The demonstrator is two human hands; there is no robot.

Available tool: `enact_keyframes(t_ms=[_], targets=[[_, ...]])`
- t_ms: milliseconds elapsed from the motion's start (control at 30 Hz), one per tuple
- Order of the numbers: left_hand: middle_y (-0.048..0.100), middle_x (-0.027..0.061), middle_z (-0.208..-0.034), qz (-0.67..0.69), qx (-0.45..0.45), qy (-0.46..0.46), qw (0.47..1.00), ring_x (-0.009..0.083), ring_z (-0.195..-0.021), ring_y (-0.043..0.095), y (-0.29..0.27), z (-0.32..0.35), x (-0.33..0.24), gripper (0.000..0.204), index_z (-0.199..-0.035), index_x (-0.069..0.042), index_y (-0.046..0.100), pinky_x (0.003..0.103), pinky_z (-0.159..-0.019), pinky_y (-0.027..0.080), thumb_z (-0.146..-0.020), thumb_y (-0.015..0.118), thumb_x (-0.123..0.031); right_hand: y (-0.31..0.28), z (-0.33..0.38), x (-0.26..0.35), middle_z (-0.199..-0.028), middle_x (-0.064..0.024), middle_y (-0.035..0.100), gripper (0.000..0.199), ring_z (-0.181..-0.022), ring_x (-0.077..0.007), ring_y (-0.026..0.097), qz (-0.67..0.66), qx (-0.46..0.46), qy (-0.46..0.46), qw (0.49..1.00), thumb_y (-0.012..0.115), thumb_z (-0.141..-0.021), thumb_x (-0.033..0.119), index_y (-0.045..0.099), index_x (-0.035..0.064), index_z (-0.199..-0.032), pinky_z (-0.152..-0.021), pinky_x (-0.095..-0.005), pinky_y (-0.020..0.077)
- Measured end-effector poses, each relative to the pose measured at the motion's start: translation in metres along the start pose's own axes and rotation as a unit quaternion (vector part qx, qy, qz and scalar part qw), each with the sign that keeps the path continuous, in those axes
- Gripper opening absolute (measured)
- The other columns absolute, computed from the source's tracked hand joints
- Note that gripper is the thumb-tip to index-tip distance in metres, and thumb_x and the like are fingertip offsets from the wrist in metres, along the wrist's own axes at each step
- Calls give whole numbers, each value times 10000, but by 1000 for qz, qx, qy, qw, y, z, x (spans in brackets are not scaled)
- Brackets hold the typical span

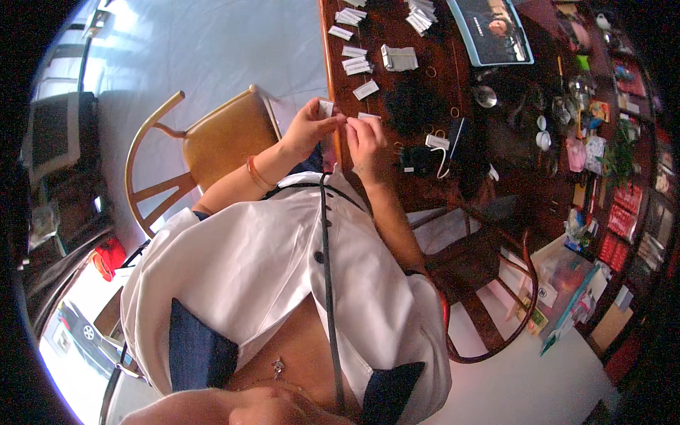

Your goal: The person assembles small plastic components and rubber bands onto individual small strips by hand.

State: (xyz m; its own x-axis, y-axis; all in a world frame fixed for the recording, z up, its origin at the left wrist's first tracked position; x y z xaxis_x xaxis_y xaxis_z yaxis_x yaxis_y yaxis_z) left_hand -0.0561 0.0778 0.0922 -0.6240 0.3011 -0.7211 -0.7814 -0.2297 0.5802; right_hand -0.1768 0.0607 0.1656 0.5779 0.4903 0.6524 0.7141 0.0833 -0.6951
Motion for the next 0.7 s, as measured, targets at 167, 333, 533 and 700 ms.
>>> enact_keyframes(t_ms=[167, 333, 533, 700], targets=[[565, 7, -823, -20, 22, -11, 999, 77, -704, 520, 4, 1, 1, 143, -964, -55, 495, 201, -615, 418, -863, 586, -100, -18, -5, 13, -795, -61, 589, 103, -678, -234, 604, 92, -58, -68, 992, 683, -731, 64, 632, 73, -819, -578, -313, 485], [538, 5, -802, -123, 100, -11, 987, 72, -709, 512, 18, 7, -8, 127, -947, -39, 496, 207, -643, 442, -927, 485, -164, -22, -14, 22, -765, -53, 584, 106, -680, -247, 609, 53, -75, -55, 994, 681, -721, 88, 616, 97, -805, -577, -337, 493], [542, 0, -814, -151, 93, -8, 984, 64, -679, 493, 29, 17, -21, 152, -1000, -25, 515, 214, -594, 449, -929, 480, -155, -17, -19, 23, -714, -55, 559, 114, -626, -256, 588, 71, -55, -25, 996, 672, -687, 99, 577, 114, -748, -533, -359, 478], [557, 9, -821, -160, 93, 13, 983, 75, -682, 516, 28, 19, -24, 140, -972, -12, 519, 220, -597, 454, -923, 486, -139, -16, -20, 28, -685, -56, 554, 114, -600, -262, 577, 68, -62, -18, 996, 659, -675, 86, 563, 115, -729, -520, -366, 470]])
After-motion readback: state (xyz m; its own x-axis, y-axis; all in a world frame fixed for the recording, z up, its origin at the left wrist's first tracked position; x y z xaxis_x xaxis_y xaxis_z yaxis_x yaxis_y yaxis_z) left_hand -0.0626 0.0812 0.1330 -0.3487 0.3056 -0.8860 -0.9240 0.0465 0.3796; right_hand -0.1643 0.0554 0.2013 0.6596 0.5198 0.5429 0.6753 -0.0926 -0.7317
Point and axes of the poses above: each hand's wrist, its own z-axis away from the middle knuckle, its own y-axis out of the palm, x = y × z, the point moved 6 cm from there along -z, towards the middle knuckle
